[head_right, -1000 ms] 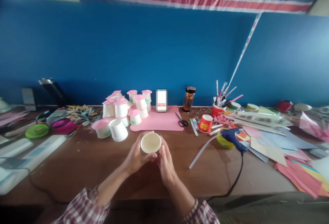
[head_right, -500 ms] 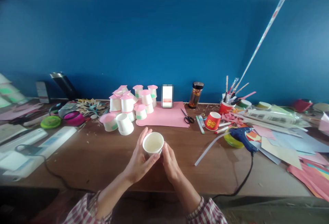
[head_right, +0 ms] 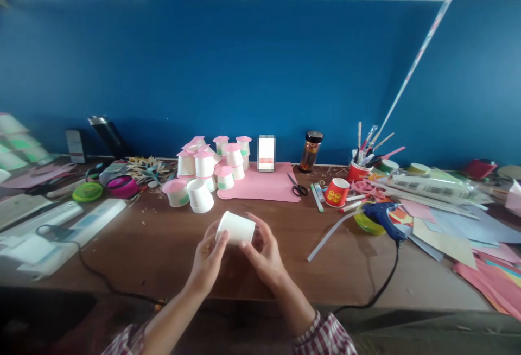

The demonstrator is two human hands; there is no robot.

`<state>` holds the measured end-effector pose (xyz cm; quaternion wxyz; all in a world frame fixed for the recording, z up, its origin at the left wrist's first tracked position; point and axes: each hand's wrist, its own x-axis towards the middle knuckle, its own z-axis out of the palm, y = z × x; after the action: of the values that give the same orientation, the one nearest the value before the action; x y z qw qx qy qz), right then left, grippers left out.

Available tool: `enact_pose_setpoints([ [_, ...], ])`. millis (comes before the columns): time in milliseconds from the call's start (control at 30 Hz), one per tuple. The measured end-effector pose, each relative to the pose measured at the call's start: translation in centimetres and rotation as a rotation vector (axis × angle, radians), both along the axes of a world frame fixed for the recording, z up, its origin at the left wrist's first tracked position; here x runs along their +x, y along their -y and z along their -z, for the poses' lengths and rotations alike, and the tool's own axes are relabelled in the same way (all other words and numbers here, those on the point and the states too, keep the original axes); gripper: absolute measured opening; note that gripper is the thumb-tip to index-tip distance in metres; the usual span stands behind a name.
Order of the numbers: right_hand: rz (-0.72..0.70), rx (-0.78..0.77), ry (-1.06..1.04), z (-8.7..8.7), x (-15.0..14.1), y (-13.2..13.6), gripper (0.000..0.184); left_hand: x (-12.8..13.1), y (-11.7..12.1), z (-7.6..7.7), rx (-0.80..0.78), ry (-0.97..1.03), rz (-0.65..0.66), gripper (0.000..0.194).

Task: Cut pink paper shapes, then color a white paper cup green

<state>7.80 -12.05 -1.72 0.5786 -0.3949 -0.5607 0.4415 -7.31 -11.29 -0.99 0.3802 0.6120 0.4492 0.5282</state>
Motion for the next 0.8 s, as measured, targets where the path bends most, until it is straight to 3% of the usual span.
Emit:
enact_pose_setpoints([
  [67, -0.042, 0.016, -0.034, 0.4, -0.2, 0.0, 0.059, 0.0, 0.2, 0.2, -0.031, 0.001, -0.006, 0.029],
  [200, 0.09, 0.099, 0.078, 0.9, -0.4, 0.1, 0.062, -0.5, 0.2, 0.3, -0.134, 0.044, -0.136, 0.035],
  [333, 0.109, 0.098, 0.203, 0.4, -0.5, 0.6, 0.054, -0.9, 0.4, -0.1, -0.435, 0.291, -0.05, 0.042],
  [467, 0.12, 0.235, 0.338, -0.2, -0.5, 0.8, 0.063, -0.7, 0.6, -0.3, -0.607, 0.576, 0.026, 0.035],
  [667, 0.155, 0.315, 0.443, -0.7, 0.1, 1.4, 0.073, -1.2, 0.4, -0.5, -0.669, 0.742, -0.007, 0.021],
  [800, 0.194, 0.264, 0.583, -1.5, 2.3, 3.4, 0.059, -2.3, 0.1, -0.4, -0.664, 0.852, -0.065, 0.015],
])
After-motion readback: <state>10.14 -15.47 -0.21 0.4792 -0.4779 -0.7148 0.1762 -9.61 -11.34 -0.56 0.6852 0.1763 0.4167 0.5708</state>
